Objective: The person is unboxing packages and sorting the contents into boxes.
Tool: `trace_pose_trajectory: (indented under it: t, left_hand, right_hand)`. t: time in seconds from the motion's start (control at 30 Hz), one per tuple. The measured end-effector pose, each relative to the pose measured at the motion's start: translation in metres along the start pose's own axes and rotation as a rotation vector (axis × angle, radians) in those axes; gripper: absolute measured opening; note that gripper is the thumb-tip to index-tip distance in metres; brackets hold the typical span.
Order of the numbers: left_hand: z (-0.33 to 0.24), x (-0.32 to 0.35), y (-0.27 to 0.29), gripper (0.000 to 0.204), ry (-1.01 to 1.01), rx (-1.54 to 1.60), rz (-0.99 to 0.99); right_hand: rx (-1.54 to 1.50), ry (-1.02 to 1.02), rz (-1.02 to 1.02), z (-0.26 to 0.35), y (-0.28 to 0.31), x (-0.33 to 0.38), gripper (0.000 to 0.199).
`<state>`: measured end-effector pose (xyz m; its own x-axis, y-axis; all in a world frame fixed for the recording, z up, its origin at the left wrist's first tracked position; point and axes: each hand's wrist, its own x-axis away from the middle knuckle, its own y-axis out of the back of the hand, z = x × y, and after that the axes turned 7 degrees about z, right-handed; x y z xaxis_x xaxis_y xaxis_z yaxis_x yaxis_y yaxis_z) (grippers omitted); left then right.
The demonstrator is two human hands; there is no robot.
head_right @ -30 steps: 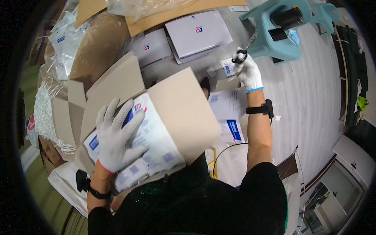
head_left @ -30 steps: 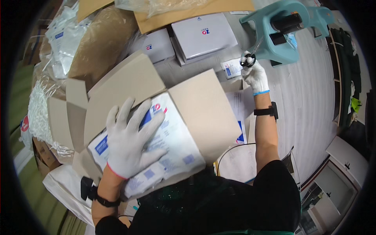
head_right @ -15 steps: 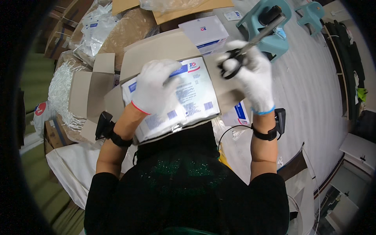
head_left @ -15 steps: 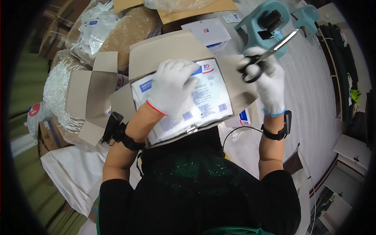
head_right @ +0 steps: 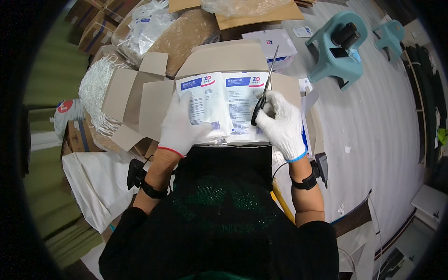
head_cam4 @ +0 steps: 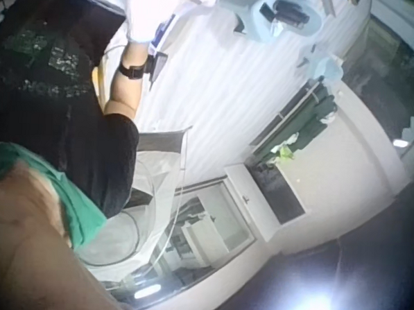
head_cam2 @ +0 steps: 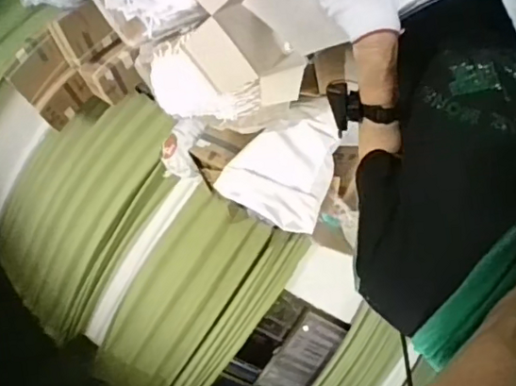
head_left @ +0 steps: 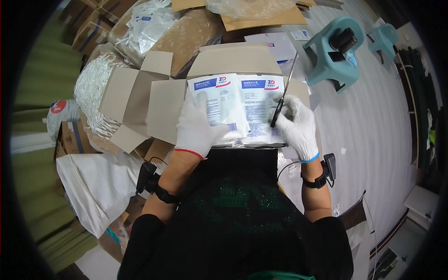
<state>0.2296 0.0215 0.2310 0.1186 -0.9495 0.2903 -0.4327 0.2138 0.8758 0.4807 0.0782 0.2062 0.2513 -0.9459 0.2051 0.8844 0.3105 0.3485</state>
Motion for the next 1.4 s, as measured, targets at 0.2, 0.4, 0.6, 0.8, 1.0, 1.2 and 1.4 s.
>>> trace_pose_trajectory:
  t: [0.2, 0.4, 0.6, 0.8, 1.0, 1.2, 1.4]
  left_hand:
    - [0.015, -0.004, -0.022, 0.102, 0.081, 0.025, -0.071]
    - [0.018, -0.024, -0.006, 0.115, 0.236, 0.343, -0.065]
    - [0.017, -0.016, -0.014, 0.109, 0.269, 0.385, -0.377]
    - [0.017, -0.032, 0.008, 0.074, 0.111, 1.011, -0.114]
    - [0.028, -0.046, -0.005, 0.039, -0.053, 0.811, -0.093]
    - [0.006, -0.006, 0.052, 0.033, -0.155, 0.667, -0.221]
    - [-0.014, -0.008, 0.108, 0.068, -0.213, 0.187, -0.019]
  right_hand:
    - [0.266, 0.069, 0.025, 0.003, -0.006, -0.004, 0.042]
    - [0.346, 0.042, 0.097, 0.011, -0.006, -0.012, 0.043]
    - [0.311, 0.040, 0.146, 0.003, -0.003, -0.008, 0.042]
    - [0.275, 0.022, 0.141, 0.007, -0.006, -0.005, 0.040]
    - [0.367, 0.107, 0.117, 0.010, -0.007, -0.004, 0.039]
    - [-0.155, -0.016, 0.139, 0.008, -0.005, -0.003, 0.036]
    - [-0.067, 0.045, 0.138, 0.015, -0.002, -0.010, 0.037]
